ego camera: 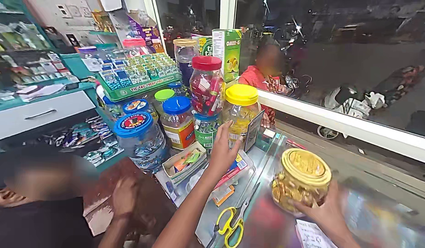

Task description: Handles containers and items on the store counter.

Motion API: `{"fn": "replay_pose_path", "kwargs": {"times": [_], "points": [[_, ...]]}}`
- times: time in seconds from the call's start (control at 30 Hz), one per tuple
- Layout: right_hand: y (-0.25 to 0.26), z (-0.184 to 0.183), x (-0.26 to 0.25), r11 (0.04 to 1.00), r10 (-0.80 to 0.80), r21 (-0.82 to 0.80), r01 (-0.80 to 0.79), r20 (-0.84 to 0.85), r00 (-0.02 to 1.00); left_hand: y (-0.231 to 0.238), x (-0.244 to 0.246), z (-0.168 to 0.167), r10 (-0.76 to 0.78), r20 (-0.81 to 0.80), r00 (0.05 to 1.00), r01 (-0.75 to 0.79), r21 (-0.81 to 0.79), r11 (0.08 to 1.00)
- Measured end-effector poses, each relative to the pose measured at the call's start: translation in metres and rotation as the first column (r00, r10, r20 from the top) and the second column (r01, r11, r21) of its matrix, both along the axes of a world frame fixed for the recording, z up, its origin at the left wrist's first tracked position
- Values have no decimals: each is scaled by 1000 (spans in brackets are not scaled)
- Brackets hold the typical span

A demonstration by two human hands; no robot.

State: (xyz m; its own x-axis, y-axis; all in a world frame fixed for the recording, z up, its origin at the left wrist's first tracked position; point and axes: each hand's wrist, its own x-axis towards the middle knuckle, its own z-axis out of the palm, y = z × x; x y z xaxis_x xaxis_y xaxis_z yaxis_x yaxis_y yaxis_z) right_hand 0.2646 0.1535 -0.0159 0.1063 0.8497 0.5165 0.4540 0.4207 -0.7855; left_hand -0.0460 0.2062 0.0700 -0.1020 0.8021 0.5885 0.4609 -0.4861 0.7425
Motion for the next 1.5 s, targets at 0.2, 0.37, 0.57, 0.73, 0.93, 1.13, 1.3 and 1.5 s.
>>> {"fn": "replay_pose_path", "kwargs": {"times": [0.2,0.37,0.57,0.73,0.93,1.13,1.3,1.5], "points": [[47,164,8,885,199,377,-274,226,954,29,22,20,121,-24,992,-120,25,992],[176,275,-139,995,39,34,-93,728,685,73,51,26,284,48,958,-286,34,958],[241,276,-240,870,369,-448,208,870,327,89,60,38,469,109,876,-458,-116,881],[246,276,-215,806,543,-592,-26,721,430,95,64,26,459,111,882,-456,-51,888],[237,277,-165,848,527,-494,-191,751,397,95,71,43,370,23,929,-361,-175,916],[208,268,-134,879,467,-388,-277,818,334,87,57,49,285,-81,955,-294,-158,943],[205,253,-113,899,387,-267,-346,856,344,80,61,44,282,-97,955,-288,-61,956],[167,252,-108,950,270,-173,-260,874,403,76,58,31,220,-48,974,-214,108,971]]}}
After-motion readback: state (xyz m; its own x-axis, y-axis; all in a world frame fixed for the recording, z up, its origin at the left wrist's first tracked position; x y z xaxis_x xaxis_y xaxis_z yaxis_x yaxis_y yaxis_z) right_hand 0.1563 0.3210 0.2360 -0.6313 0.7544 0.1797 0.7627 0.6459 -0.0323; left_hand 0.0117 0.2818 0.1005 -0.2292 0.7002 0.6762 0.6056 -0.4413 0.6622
